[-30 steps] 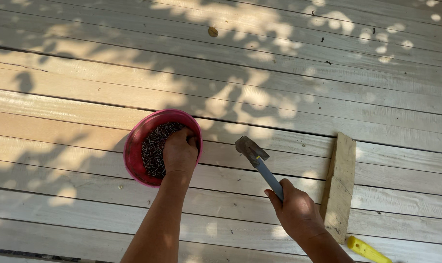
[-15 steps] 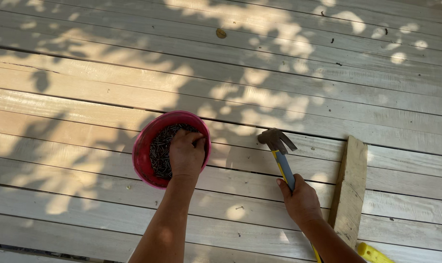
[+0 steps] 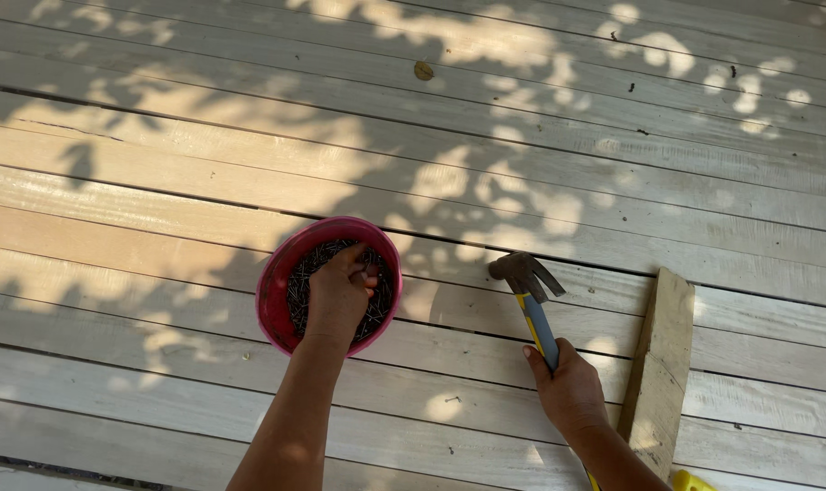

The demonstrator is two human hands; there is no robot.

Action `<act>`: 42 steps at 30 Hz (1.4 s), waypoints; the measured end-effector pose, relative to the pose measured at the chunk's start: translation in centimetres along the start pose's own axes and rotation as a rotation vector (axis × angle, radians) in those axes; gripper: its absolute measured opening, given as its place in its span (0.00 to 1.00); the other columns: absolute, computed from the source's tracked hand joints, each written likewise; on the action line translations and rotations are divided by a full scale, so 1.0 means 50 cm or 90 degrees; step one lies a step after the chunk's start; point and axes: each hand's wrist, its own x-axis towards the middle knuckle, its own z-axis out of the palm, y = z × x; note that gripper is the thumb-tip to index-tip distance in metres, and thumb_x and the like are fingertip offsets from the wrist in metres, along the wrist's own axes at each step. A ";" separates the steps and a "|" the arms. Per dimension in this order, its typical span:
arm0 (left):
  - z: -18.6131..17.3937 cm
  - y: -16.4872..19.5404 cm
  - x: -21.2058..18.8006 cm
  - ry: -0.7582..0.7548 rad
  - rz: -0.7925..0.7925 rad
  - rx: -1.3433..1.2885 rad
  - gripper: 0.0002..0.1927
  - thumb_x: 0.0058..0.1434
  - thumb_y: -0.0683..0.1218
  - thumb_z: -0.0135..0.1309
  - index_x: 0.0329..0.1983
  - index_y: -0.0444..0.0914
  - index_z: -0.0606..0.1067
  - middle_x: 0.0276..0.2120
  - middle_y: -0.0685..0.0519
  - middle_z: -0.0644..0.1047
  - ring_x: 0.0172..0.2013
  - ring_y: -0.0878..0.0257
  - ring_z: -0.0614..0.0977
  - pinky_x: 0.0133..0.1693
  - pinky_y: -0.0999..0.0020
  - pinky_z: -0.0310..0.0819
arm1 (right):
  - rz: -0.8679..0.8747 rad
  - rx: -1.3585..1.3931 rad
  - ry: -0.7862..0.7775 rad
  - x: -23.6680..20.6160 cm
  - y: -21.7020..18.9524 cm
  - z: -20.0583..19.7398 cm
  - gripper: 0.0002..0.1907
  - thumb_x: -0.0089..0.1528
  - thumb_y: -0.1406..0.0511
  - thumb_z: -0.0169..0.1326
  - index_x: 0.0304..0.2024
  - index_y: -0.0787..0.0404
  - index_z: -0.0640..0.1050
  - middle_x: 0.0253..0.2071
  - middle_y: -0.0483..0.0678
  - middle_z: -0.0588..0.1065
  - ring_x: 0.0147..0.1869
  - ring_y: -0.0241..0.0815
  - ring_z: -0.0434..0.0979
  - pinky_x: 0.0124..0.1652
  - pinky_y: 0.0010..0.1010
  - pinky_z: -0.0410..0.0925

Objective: The person repeatedly picks nails from a pink container and hammers them into a wooden slatted surface. They move along the slats, securing them with multiple nails using a claw hammer.

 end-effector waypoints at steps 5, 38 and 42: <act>-0.010 0.014 -0.001 0.043 0.011 0.134 0.11 0.66 0.38 0.49 0.46 0.37 0.80 0.39 0.46 0.85 0.36 0.61 0.87 0.41 0.68 0.80 | -0.006 0.009 0.004 0.007 0.000 -0.003 0.25 0.64 0.44 0.52 0.37 0.60 0.74 0.20 0.52 0.75 0.24 0.49 0.78 0.32 0.45 0.73; 0.294 0.045 0.053 -0.090 -0.033 0.089 0.06 0.61 0.44 0.59 0.39 0.40 0.82 0.36 0.50 0.84 0.34 0.63 0.85 0.40 0.68 0.79 | 0.013 0.013 -0.043 0.038 0.010 -0.022 0.25 0.64 0.44 0.51 0.37 0.59 0.74 0.17 0.50 0.74 0.20 0.45 0.76 0.28 0.41 0.72; 0.310 0.019 0.066 -0.103 -0.018 0.080 0.04 0.61 0.43 0.60 0.37 0.40 0.83 0.36 0.51 0.83 0.34 0.62 0.83 0.39 0.67 0.79 | 0.037 0.028 -0.067 0.038 0.008 -0.025 0.24 0.64 0.45 0.52 0.38 0.59 0.74 0.18 0.51 0.74 0.20 0.45 0.75 0.28 0.41 0.73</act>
